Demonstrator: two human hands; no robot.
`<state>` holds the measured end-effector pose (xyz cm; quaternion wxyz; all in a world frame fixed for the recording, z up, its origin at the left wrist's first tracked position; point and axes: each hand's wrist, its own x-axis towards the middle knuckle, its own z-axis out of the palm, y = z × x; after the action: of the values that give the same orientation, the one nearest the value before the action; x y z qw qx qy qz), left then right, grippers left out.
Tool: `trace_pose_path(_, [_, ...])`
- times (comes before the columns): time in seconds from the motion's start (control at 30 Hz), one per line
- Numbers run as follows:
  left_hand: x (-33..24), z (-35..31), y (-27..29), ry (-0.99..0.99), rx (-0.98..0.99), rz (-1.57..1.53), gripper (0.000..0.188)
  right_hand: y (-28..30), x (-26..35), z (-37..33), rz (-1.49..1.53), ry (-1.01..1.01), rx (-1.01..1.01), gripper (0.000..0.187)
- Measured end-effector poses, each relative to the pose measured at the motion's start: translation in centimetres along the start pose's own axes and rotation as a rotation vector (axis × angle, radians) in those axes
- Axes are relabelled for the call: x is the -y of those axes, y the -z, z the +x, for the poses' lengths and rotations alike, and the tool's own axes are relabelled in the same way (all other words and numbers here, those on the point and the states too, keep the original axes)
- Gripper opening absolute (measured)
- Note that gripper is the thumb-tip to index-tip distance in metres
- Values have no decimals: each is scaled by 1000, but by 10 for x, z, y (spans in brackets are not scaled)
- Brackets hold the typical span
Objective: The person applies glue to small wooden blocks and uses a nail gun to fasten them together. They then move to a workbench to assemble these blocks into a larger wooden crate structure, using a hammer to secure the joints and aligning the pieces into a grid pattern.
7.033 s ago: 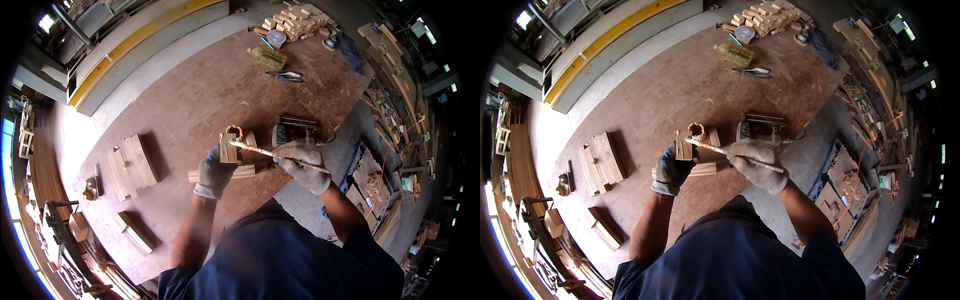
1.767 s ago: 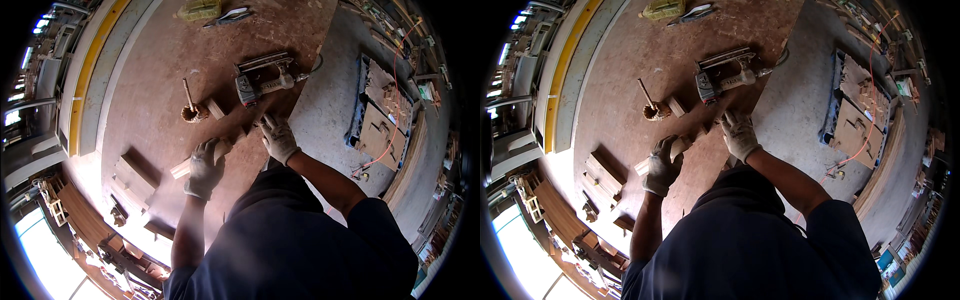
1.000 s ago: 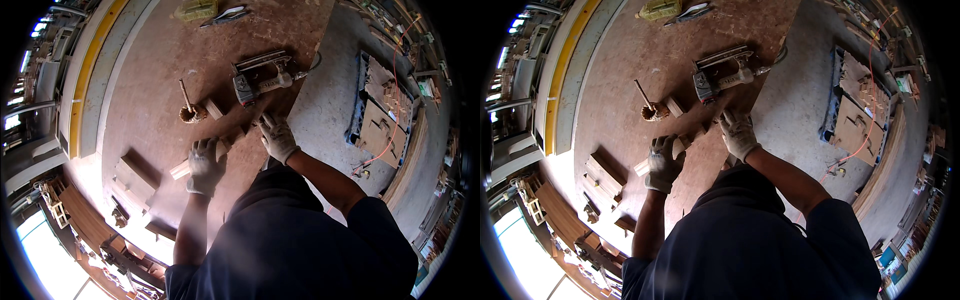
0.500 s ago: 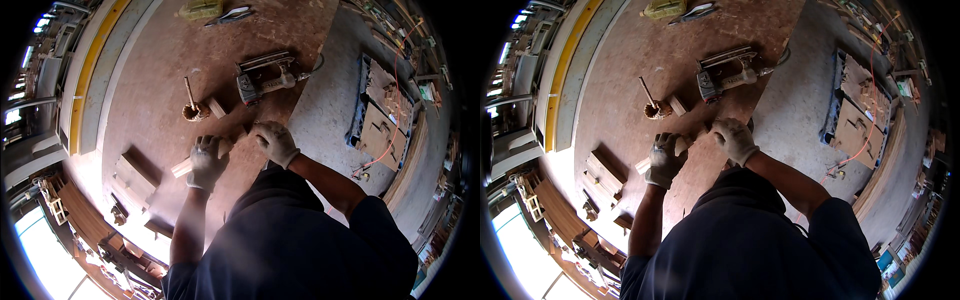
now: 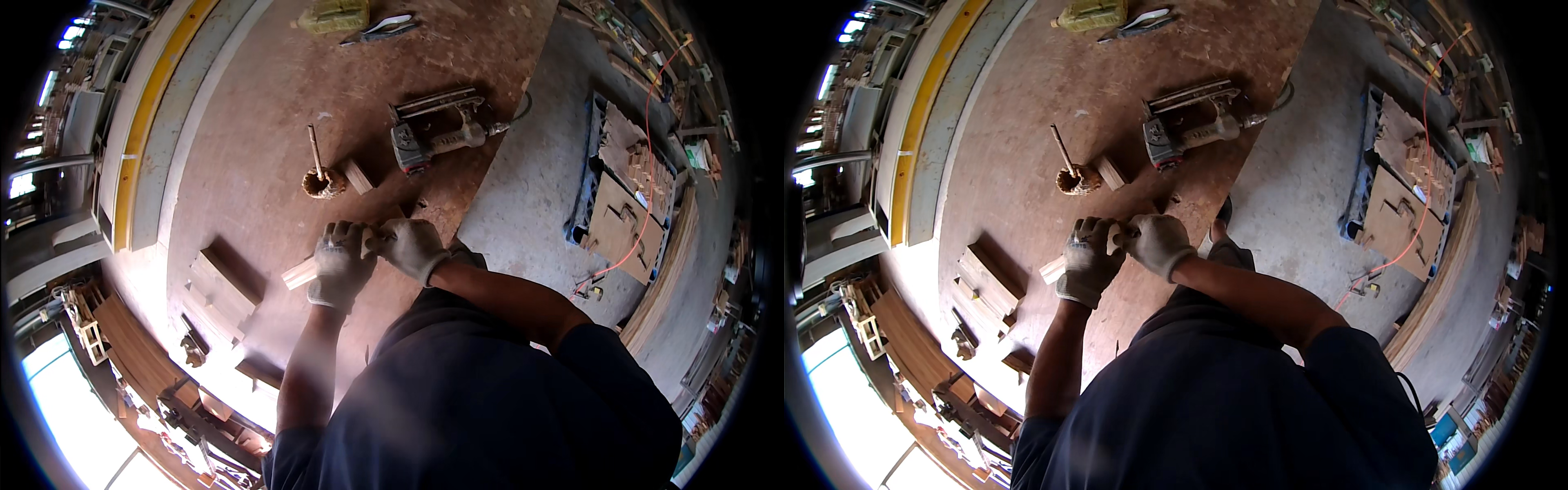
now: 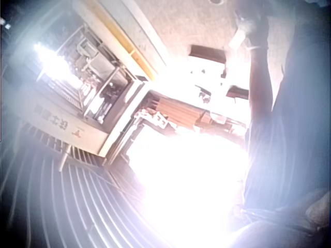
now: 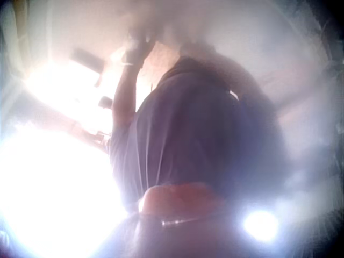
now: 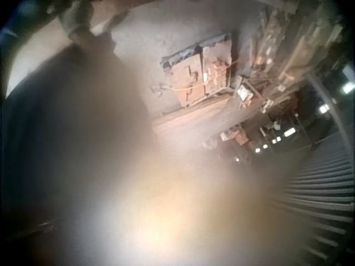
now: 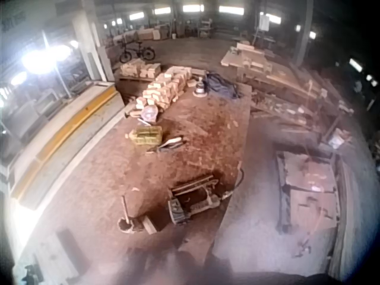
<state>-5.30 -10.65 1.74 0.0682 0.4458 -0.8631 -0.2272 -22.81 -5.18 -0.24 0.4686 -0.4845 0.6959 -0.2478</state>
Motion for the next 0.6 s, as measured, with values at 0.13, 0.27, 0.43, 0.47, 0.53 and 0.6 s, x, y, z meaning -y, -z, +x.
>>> trace_pose_path(0.13, [3, -7, 2, -29, -24, 16, 46, -2, 2, 0, 36, -42, -16, 42])
trace_pose_path(0.27, [0, -11, 7, -30, -21, 71, 50, -6, -2, 1, 27, 7, -104, 42])
trace_pose_path(0.43, [6, -11, -5, -36, -79, 61, 44, -5, -1, 2, -5, -6, -86, 43])
trace_pose_path(0.47, [5, -10, -4, -31, -72, 60, 44, -4, 1, 2, -12, -11, -80, 43])
trace_pose_path(0.53, [5, -9, -4, -30, -68, 62, 43, -2, 4, 1, -25, -20, -69, 42])
trace_pose_path(0.6, [7, -8, -6, -37, -74, 67, 43, -2, 4, 2, -13, -33, -55, 42])
